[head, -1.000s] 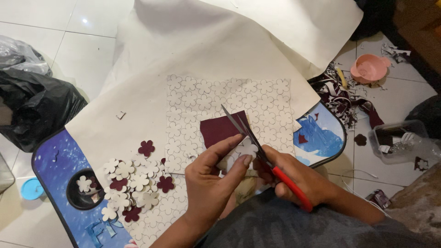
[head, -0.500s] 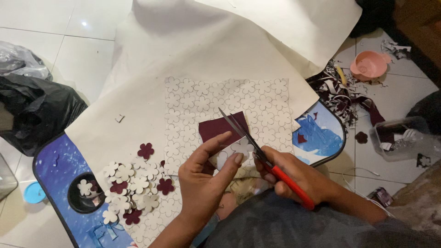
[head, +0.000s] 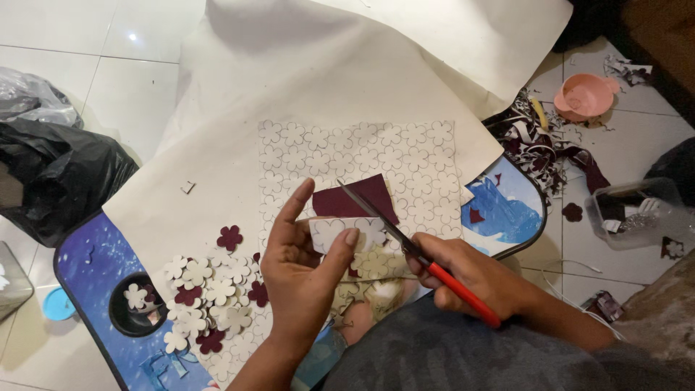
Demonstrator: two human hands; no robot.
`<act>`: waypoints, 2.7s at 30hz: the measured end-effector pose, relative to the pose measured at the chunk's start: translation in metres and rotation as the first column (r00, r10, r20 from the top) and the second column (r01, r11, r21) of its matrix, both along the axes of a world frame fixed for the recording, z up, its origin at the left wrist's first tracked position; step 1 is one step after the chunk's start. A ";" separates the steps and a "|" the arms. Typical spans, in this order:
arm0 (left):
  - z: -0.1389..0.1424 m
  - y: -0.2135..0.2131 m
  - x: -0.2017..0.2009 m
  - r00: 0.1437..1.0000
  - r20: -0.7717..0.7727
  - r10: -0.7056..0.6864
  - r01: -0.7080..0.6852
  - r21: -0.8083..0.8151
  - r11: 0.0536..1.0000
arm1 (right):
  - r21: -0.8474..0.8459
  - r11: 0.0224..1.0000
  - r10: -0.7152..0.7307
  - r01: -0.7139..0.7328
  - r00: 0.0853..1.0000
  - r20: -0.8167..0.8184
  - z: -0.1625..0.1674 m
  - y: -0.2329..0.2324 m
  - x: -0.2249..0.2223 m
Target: The person uses red-handled scissors to cut flower-shaped pieces from a sheet of maroon material that has a pre-drawn pattern. The cut shapes are placed on the table next to a pile of previously cut white and maroon pieces.
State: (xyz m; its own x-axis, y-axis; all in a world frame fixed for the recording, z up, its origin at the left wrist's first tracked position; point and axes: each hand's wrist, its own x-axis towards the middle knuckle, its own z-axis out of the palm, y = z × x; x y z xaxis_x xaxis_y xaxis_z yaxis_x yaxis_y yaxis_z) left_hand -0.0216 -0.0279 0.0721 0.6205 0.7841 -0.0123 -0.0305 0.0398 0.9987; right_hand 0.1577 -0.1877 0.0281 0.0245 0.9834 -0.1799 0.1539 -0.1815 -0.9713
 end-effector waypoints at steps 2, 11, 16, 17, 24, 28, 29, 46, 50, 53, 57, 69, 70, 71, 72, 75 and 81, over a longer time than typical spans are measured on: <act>-0.001 0.002 -0.002 1.000 0.013 0.021 -0.021 -0.005 1.000 | 0.005 1.000 0.005 -0.005 1.000 -0.003 -0.001 0.000 -0.001; -0.012 0.000 0.003 0.992 0.080 0.102 -0.095 -0.082 0.992 | -0.007 1.000 0.016 -0.016 1.000 -0.017 -0.006 0.000 -0.002; -0.010 -0.009 0.008 0.992 0.115 0.046 -0.021 -0.207 0.978 | 0.015 1.000 0.011 -0.012 0.999 0.036 -0.003 0.000 -0.004; -0.008 -0.009 0.007 0.995 0.093 0.040 -0.021 -0.194 0.981 | 0.014 1.000 0.015 -0.016 0.999 0.036 -0.002 0.000 -0.004; 0.001 -0.010 0.004 0.995 0.097 -0.025 0.036 -0.111 0.993 | -0.040 0.998 0.047 -0.044 0.997 0.057 0.009 0.000 -0.003; 0.006 -0.011 0.003 0.995 0.071 -0.065 0.073 -0.109 0.991 | -0.041 0.998 0.058 -0.056 0.997 0.047 0.011 -0.001 -0.002; 0.008 -0.010 0.001 0.996 0.047 -0.073 0.078 -0.106 0.991 | -0.025 0.998 0.059 -0.058 0.997 0.044 0.011 0.000 -0.003; 0.002 -0.002 -0.002 1.000 -0.006 -0.018 0.018 -0.056 0.998 | -0.017 0.999 0.051 -0.050 0.999 0.012 0.006 -0.002 -0.002; 0.000 0.000 -0.002 1.000 0.029 0.000 0.002 -0.062 0.998 | -0.017 0.998 0.053 -0.052 0.999 0.013 0.005 -0.003 -0.001; -0.002 0.001 -0.003 0.999 0.042 0.009 -0.006 -0.061 0.998 | -0.038 0.998 0.055 -0.054 0.998 0.026 0.003 -0.005 0.000; -0.006 0.001 -0.003 0.997 0.071 0.010 -0.010 -0.003 1.000 | -0.048 0.997 0.057 -0.054 0.996 0.063 0.000 -0.006 0.000; -0.006 -0.007 0.002 0.997 0.071 -0.009 0.017 -0.118 0.993 | -0.009 0.999 0.038 -0.038 0.996 0.075 0.002 -0.004 -0.001; -0.005 -0.007 0.001 0.997 0.081 -0.019 0.029 -0.116 0.993 | -0.043 0.998 0.047 -0.044 0.996 0.078 0.002 -0.005 -0.001; -0.004 -0.008 0.001 0.995 0.091 -0.029 0.040 -0.115 0.993 | -0.077 0.996 0.056 -0.050 0.995 0.080 0.002 -0.006 -0.001; -0.003 -0.008 0.001 0.994 0.100 -0.041 0.053 -0.113 0.992 | -0.112 0.992 0.064 -0.055 0.995 0.083 0.002 -0.007 0.000; 0.000 -0.009 -0.001 0.998 0.000 -0.067 0.067 -0.090 0.994 | -0.080 0.994 0.090 -0.080 0.987 0.130 0.003 -0.010 0.001; 0.003 -0.006 -0.003 0.997 0.019 -0.079 0.080 -0.060 0.995 | -0.057 0.995 0.086 -0.077 0.983 0.165 0.001 -0.008 0.001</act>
State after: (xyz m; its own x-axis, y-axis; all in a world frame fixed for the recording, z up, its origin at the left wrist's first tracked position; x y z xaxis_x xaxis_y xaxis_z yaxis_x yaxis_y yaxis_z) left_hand -0.0245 -0.0338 0.0748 0.6816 0.7302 -0.0469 -0.0418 0.1028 0.9938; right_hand 0.1592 -0.1959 0.0292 -0.0216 0.9732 -0.2290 0.3291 -0.2094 -0.9208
